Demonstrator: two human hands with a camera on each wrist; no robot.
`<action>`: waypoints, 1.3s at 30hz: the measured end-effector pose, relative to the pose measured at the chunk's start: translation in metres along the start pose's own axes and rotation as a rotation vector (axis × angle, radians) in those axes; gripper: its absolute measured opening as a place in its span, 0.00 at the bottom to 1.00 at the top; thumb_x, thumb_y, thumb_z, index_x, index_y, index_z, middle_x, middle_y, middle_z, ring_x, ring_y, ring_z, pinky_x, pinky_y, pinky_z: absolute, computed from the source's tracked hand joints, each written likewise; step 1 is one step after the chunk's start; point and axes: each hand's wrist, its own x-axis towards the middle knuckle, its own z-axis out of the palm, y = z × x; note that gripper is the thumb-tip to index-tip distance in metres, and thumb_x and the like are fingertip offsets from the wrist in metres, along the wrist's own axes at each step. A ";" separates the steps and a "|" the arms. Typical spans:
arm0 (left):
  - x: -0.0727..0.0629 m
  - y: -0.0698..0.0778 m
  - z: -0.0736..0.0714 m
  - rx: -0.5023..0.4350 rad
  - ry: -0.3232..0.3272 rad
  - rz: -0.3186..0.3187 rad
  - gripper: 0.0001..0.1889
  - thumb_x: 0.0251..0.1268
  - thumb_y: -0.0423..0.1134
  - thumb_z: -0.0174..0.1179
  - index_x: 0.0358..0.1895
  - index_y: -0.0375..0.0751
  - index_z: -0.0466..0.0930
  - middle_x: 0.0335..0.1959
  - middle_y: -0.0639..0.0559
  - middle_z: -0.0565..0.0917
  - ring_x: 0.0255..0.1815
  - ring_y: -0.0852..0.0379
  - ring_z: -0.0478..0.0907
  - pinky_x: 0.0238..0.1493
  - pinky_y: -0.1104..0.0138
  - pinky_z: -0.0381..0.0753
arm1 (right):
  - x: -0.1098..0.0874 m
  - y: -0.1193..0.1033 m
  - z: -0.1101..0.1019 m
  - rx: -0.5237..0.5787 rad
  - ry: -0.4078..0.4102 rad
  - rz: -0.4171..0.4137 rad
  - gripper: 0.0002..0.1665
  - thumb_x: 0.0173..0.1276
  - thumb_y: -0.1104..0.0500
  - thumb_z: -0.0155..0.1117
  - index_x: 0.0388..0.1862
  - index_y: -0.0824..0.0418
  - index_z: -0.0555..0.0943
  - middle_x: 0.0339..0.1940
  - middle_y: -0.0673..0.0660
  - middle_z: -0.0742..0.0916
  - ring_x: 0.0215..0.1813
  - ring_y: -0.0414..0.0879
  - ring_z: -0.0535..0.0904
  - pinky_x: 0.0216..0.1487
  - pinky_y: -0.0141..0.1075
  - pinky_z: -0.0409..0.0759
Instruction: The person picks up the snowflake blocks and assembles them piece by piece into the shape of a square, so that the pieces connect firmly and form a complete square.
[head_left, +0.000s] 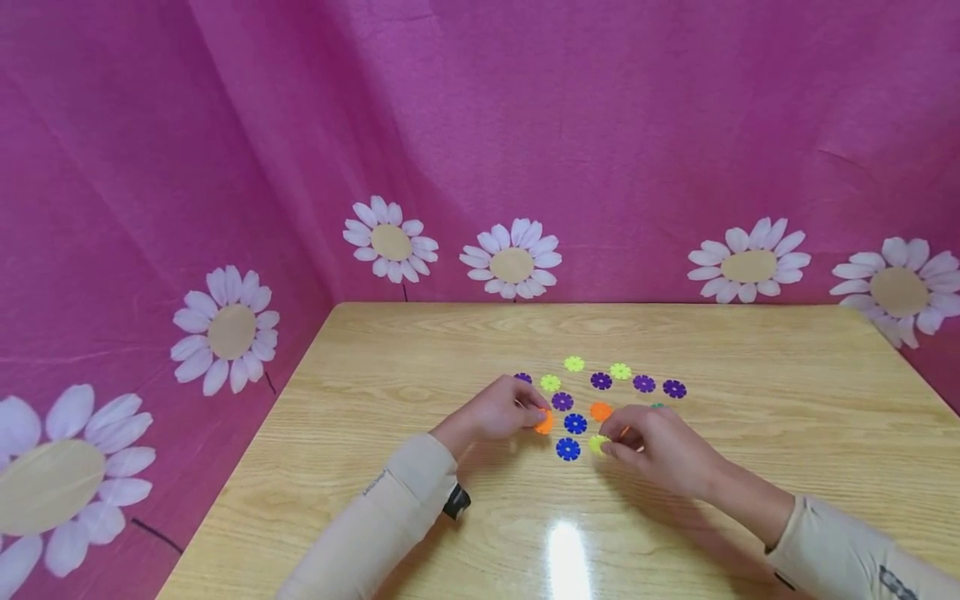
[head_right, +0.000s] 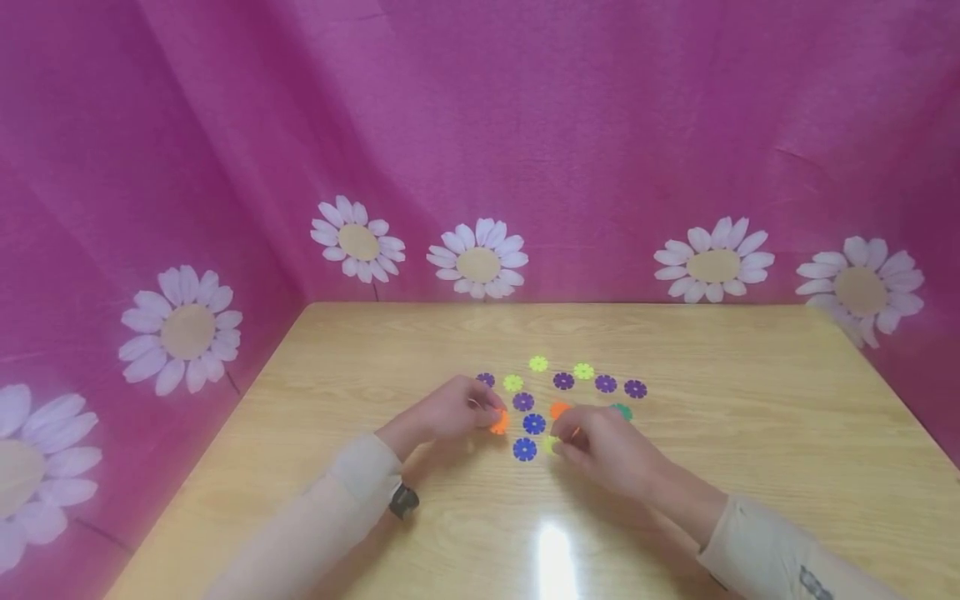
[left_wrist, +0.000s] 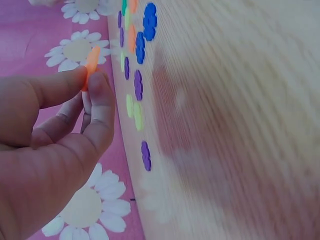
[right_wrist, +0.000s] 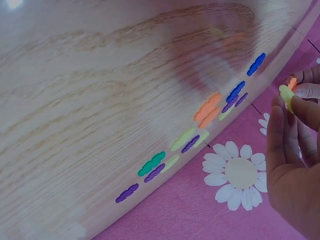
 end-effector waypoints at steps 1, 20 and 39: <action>0.000 0.001 0.001 -0.010 -0.004 0.000 0.05 0.69 0.36 0.63 0.43 0.42 0.87 0.37 0.53 0.83 0.37 0.58 0.76 0.38 0.70 0.77 | 0.000 0.000 0.000 0.001 0.009 0.005 0.05 0.63 0.66 0.71 0.36 0.57 0.85 0.36 0.49 0.89 0.35 0.34 0.85 0.36 0.24 0.84; -0.006 0.006 0.013 -0.176 -0.085 -0.047 0.07 0.68 0.40 0.64 0.45 0.44 0.85 0.39 0.52 0.83 0.38 0.59 0.80 0.44 0.69 0.82 | 0.008 -0.002 0.014 0.077 0.118 -0.053 0.07 0.62 0.67 0.72 0.35 0.57 0.85 0.36 0.52 0.89 0.37 0.40 0.88 0.37 0.25 0.85; -0.003 0.008 0.015 -0.365 -0.122 -0.071 0.07 0.69 0.35 0.63 0.46 0.38 0.85 0.39 0.48 0.85 0.35 0.57 0.83 0.51 0.60 0.87 | 0.009 -0.006 0.016 0.088 0.186 -0.049 0.05 0.62 0.67 0.72 0.32 0.58 0.85 0.32 0.55 0.90 0.35 0.44 0.89 0.36 0.25 0.85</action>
